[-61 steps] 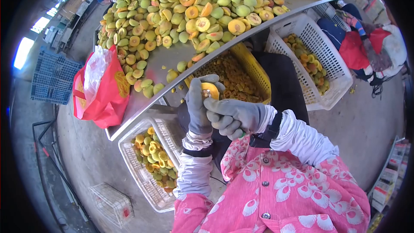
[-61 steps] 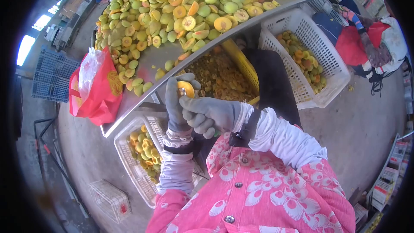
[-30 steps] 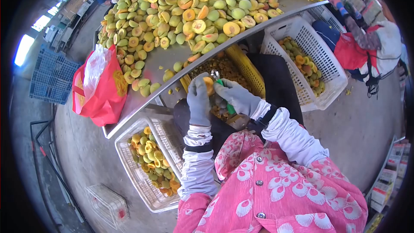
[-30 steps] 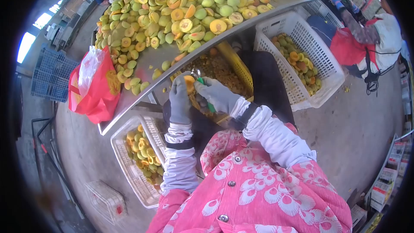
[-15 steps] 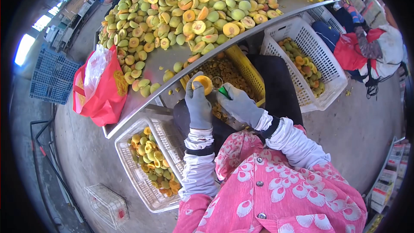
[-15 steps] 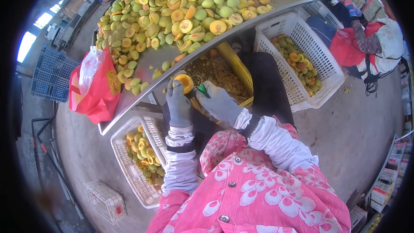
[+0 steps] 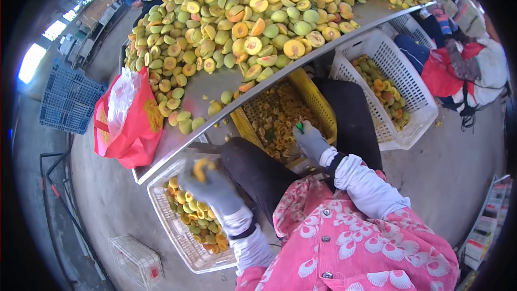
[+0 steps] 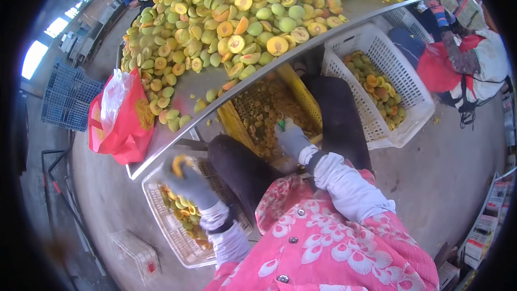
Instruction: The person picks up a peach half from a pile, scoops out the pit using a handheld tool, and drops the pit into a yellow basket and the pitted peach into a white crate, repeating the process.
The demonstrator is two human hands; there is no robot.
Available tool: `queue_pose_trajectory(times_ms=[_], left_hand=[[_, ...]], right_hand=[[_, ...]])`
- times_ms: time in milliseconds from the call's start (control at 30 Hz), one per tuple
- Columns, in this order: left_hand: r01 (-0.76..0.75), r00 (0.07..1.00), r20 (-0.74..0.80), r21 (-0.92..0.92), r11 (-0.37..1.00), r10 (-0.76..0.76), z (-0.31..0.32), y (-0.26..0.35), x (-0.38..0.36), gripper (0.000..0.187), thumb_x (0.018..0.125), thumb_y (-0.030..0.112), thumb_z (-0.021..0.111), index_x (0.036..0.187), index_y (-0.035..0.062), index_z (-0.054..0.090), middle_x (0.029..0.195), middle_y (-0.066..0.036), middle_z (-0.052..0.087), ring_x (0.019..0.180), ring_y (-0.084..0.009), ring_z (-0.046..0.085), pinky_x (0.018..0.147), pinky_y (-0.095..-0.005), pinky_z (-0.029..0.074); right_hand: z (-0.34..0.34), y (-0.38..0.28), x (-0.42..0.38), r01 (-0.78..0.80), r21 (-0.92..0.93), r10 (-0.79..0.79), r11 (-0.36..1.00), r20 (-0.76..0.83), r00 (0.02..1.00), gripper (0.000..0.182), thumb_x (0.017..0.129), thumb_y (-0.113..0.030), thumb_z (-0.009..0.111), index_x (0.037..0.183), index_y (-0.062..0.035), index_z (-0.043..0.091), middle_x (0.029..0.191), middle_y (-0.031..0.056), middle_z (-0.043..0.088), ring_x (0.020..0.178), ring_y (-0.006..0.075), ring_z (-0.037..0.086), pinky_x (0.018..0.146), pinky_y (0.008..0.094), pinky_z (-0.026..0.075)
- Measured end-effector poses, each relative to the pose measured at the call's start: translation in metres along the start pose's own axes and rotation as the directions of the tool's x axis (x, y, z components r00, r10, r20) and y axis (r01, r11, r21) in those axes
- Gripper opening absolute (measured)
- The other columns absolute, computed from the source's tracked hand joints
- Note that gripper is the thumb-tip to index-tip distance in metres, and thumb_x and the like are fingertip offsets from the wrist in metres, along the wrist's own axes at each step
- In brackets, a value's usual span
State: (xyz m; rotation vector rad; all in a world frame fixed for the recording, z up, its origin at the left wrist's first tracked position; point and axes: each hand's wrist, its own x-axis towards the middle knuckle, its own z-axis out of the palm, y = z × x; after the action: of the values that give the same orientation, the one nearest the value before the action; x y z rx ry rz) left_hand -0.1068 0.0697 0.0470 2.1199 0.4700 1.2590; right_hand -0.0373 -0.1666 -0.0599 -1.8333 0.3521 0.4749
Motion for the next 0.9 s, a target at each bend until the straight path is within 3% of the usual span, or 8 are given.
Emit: queue_pose_trajectory(times_ms=[100,133,233,400,633,700,733,900], left_hand=[[0.116,0.993,-0.066,0.421,0.899,-0.097,-0.030,-0.036,0.036,0.023,0.080,0.001,0.070,0.101,-0.0034,0.062,0.101,-0.016,0.061,0.098,-0.0312,0.058,0.089,-0.0412,0.048],[-0.087,0.993,-0.037,0.436,0.896,0.115,-0.024,-0.030,0.047,0.020,0.082,-0.004,0.067,0.102,-0.0039,0.064,0.100,-0.017,0.065,0.098,-0.0309,0.061,0.089,-0.0409,0.049],[-0.042,0.945,0.320,-0.099,0.994,0.072,0.053,0.000,0.077,0.024,0.083,-0.007,0.064,0.106,-0.0023,0.067,0.103,-0.016,0.067,0.099,-0.0289,0.064,0.087,-0.0402,0.050],[-0.398,0.566,0.819,0.168,0.902,0.097,0.240,0.001,0.125,0.053,0.082,0.013,0.070,0.132,0.0070,0.056,0.127,-0.022,0.055,0.104,-0.0376,0.064,0.089,-0.0447,0.052],[-0.568,0.530,0.847,0.332,0.753,0.026,0.312,-0.028,0.127,0.045,0.081,0.012,0.069,0.123,0.0049,0.057,0.122,-0.022,0.057,0.100,-0.0357,0.066,0.082,-0.0435,0.054],[-0.080,0.338,0.920,0.236,0.968,-0.197,0.297,-0.038,0.134,0.042,0.082,0.009,0.066,0.122,0.0007,0.057,0.109,-0.017,0.064,0.096,-0.0264,0.066,0.078,-0.0355,0.054],[0.475,0.181,0.950,0.142,0.868,-0.254,0.272,-0.031,0.134,0.039,0.084,0.009,0.062,0.121,-0.0032,0.057,0.101,-0.010,0.067,0.095,-0.0191,0.064,0.078,-0.0276,0.052],[0.851,0.278,0.957,-0.284,0.442,0.081,0.155,0.017,0.083,0.035,0.092,0.020,0.053,0.119,-0.0015,0.058,0.106,-0.009,0.066,0.088,-0.0165,0.065,0.075,-0.0287,0.054]], right_hand=[[0.002,-0.009,0.007,-0.103,0.171,0.099,0.980,0.030,0.995,0.025,0.096,-0.029,0.061,0.103,-0.0074,0.050,0.068,0.0022,0.056,0.050,0.0124,0.053,0.045,0.0304,0.041],[0.004,0.002,0.017,-0.053,0.225,0.038,0.973,0.070,0.997,0.026,0.096,-0.029,0.061,0.102,-0.0063,0.051,0.071,0.0045,0.058,0.054,0.0147,0.056,0.049,0.0317,0.043],[0.005,0.027,0.039,0.169,-0.028,-0.168,0.985,0.017,0.986,0.030,0.096,-0.032,0.060,0.103,-0.0029,0.057,0.080,0.0108,0.064,0.070,0.0205,0.062,0.064,0.0356,0.048],[-0.007,0.013,0.028,0.145,0.185,-0.164,0.972,0.087,0.983,0.018,0.100,-0.025,0.058,0.101,-0.0075,0.055,0.074,-0.0053,0.048,0.061,0.0035,0.045,0.057,0.0228,0.040],[-0.020,-0.020,0.020,-0.061,0.292,0.021,0.955,0.137,0.990,0.017,0.100,-0.022,0.056,0.106,-0.0059,0.054,0.072,-0.0031,0.050,0.058,0.0059,0.046,0.053,0.0232,0.039],[-0.021,-0.026,0.020,0.034,0.265,-0.068,0.964,0.118,0.991,0.017,0.100,-0.021,0.055,0.108,-0.0059,0.053,0.071,-0.0030,0.050,0.056,0.0065,0.046,0.052,0.0234,0.039],[-0.022,-0.031,0.019,0.107,0.253,-0.148,0.962,0.152,0.977,0.020,0.100,-0.023,0.057,0.107,-0.0054,0.055,0.072,0.0020,0.055,0.058,0.0103,0.052,0.054,0.0280,0.042],[-0.024,-0.107,-0.027,0.220,0.192,-0.265,0.956,0.250,0.931,0.024,0.100,-0.028,0.056,0.100,-0.0039,0.057,0.069,0.0135,0.060,0.058,0.0241,0.059,0.057,0.0379,0.046]])
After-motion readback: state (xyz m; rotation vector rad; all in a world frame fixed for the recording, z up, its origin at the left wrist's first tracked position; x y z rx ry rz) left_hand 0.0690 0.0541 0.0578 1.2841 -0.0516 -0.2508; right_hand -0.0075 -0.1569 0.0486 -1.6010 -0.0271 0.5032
